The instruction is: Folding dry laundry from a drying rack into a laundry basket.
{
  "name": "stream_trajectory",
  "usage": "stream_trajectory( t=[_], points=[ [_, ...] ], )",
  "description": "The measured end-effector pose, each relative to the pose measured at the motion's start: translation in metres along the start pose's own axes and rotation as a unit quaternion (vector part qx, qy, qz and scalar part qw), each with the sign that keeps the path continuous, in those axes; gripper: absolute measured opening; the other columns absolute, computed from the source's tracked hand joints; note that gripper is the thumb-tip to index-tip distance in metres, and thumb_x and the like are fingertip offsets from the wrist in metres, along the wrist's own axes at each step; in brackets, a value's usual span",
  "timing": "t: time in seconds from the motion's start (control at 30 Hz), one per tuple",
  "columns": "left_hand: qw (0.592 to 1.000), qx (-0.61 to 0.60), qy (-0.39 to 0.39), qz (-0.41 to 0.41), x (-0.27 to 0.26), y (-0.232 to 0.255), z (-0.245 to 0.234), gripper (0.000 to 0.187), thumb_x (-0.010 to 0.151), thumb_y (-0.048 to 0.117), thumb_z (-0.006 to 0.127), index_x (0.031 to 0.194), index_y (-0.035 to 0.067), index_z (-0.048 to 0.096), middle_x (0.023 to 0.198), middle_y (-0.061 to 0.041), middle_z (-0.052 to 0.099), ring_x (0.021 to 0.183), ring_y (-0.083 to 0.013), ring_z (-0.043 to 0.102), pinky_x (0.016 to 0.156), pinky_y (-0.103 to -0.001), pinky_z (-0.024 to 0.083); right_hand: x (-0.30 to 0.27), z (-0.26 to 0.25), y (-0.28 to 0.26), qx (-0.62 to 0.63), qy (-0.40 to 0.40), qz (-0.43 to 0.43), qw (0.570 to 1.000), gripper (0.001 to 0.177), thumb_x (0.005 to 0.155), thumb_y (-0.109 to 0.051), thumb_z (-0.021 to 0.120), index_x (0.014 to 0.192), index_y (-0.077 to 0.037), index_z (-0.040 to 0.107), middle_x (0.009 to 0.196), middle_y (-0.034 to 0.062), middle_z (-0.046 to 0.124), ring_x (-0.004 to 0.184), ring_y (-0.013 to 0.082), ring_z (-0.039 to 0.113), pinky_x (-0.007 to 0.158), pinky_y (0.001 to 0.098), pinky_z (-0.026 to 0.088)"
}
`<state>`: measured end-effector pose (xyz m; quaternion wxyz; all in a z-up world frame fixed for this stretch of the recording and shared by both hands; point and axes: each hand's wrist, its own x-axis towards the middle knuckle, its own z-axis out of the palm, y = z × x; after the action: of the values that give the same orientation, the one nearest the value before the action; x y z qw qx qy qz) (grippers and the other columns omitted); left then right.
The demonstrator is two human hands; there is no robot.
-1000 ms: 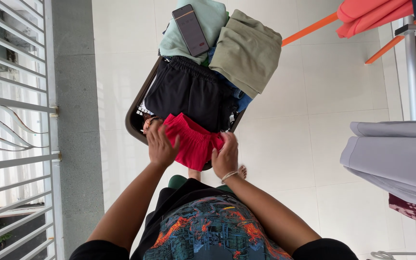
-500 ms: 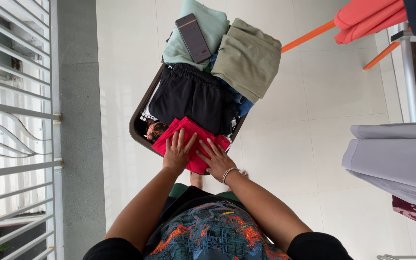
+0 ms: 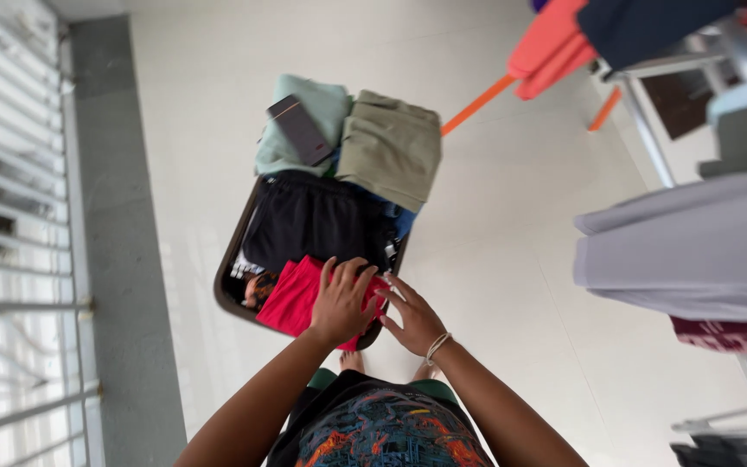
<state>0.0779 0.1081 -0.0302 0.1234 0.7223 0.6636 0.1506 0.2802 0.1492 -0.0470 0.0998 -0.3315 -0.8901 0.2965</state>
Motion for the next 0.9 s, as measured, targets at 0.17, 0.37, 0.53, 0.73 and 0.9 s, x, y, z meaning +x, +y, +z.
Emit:
stream_trajectory(
  t=[0.17,0.37,0.53,0.73,0.9],
  points=[
    [0.972,-0.093,0.067,0.207,0.069,0.062,-0.027,0.031,0.090,0.022,0.068,0.119,0.011,0.068,0.121,-0.005,0.065,0.122,-0.0236,0.059,0.122,-0.054,0.025,-0.035,-0.076,0.005,0.047,0.118,0.155,0.980,0.047,0.091,-0.022,0.070,0.136,-0.012,0.059,0.157,0.0101,0.042,0.142,0.0295,0.043,0.113,0.0428,0.041],
    [0.920,-0.160,0.116,0.337,0.113,0.156,-0.073,0.012,0.090,0.015,0.071,0.102,0.012,0.071,0.104,-0.001,0.071,0.103,-0.0210,0.067,0.115,-0.053,0.034,-0.099,-0.182,-0.016,0.061,0.292,0.230,0.926,0.036,0.092,-0.019,0.071,0.126,-0.010,0.065,0.128,0.0063,0.069,0.108,0.0217,0.071,0.090,0.0356,0.058],
    [0.880,-0.210,0.103,0.414,0.141,0.234,-0.076,0.011,0.087,0.010,0.073,0.098,0.013,0.070,0.101,-0.001,0.073,0.094,-0.0202,0.069,0.110,-0.049,0.038,-0.167,-0.249,-0.024,0.001,0.409,0.188,0.893,0.032,0.094,-0.017,0.073,0.124,-0.007,0.066,0.115,0.0098,0.073,0.095,0.0207,0.074,0.082,0.0331,0.061],
    [0.849,-0.220,0.092,0.471,0.154,0.313,-0.076,0.010,0.089,0.010,0.072,0.098,0.013,0.070,0.101,0.001,0.073,0.091,-0.0175,0.069,0.111,-0.048,0.039,-0.235,-0.296,-0.027,-0.063,0.458,0.194,0.865,0.031,0.094,-0.017,0.073,0.121,-0.006,0.067,0.114,0.0095,0.074,0.095,0.0210,0.074,0.081,0.0323,0.061],
    [0.826,-0.203,0.126,0.510,0.184,0.358,-0.097,0.017,0.085,0.010,0.074,0.101,0.012,0.070,0.104,-0.001,0.071,0.094,-0.0193,0.068,0.111,-0.049,0.038,-0.251,-0.331,-0.019,-0.047,0.475,0.205,0.855,0.030,0.092,-0.017,0.073,0.120,-0.006,0.068,0.111,0.0078,0.075,0.096,0.0205,0.075,0.083,0.0325,0.060]
  ],
)
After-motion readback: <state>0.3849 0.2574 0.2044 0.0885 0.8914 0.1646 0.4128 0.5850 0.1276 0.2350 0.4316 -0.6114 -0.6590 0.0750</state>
